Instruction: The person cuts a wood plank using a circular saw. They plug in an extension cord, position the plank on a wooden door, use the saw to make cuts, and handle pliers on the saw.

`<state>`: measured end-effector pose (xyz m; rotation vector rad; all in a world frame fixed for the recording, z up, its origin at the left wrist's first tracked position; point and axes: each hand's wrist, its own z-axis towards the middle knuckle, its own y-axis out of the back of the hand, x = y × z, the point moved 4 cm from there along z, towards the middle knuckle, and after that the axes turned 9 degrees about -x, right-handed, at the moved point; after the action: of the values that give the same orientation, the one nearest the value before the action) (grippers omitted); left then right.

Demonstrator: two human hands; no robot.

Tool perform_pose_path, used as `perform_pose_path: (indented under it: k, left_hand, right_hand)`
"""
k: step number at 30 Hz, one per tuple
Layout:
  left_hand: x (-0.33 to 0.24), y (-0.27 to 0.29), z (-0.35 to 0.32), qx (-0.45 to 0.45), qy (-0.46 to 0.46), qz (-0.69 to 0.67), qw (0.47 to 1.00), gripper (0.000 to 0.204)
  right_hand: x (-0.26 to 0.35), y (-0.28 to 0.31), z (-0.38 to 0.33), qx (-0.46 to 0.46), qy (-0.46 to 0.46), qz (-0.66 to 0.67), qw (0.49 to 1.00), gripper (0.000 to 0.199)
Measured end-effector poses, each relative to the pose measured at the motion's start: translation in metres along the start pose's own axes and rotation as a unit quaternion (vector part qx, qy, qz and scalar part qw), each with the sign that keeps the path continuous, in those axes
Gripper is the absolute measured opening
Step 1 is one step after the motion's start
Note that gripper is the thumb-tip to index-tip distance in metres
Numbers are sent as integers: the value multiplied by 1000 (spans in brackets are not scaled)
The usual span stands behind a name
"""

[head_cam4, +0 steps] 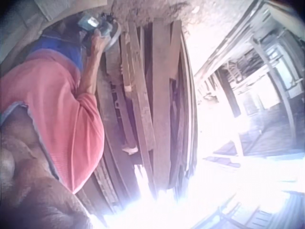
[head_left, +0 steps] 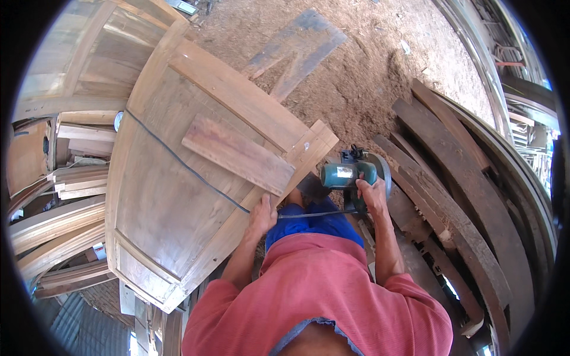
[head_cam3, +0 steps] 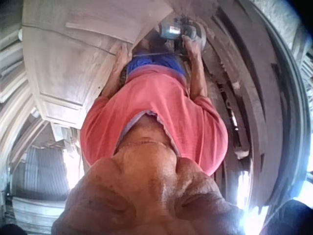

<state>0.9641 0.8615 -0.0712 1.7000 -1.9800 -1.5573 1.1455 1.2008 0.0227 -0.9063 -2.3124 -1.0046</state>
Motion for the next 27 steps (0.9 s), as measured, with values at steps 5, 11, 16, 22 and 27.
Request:
perform_pose_path:
  k: [5, 11, 16, 22, 27]
  left_hand:
    - [-37, -15, 10, -58, -27, -66, 996, 46]
    - [-71, -35, 50, -85, -157, -63, 982, 46]
    - [-83, -46, 49, -54, -131, -47, 989, 49]
    - [-83, -37, 41, 8, -134, -7, 991, 58]
    - [-71, -15, 19, 164, -6, 48, 985, 66]
  right_hand:
    - [-15, 16, 3, 2, -4, -30, 1000, 17]
    - [-3, 26, 6, 0, 42, -49, 998, 25]
    - [10, 30, 6, 1, 69, 13, 998, 28]
    - [12, 28, 9, 13, 84, 5, 996, 29]
    - [9, 28, 8, 18, 71, 20, 997, 27]
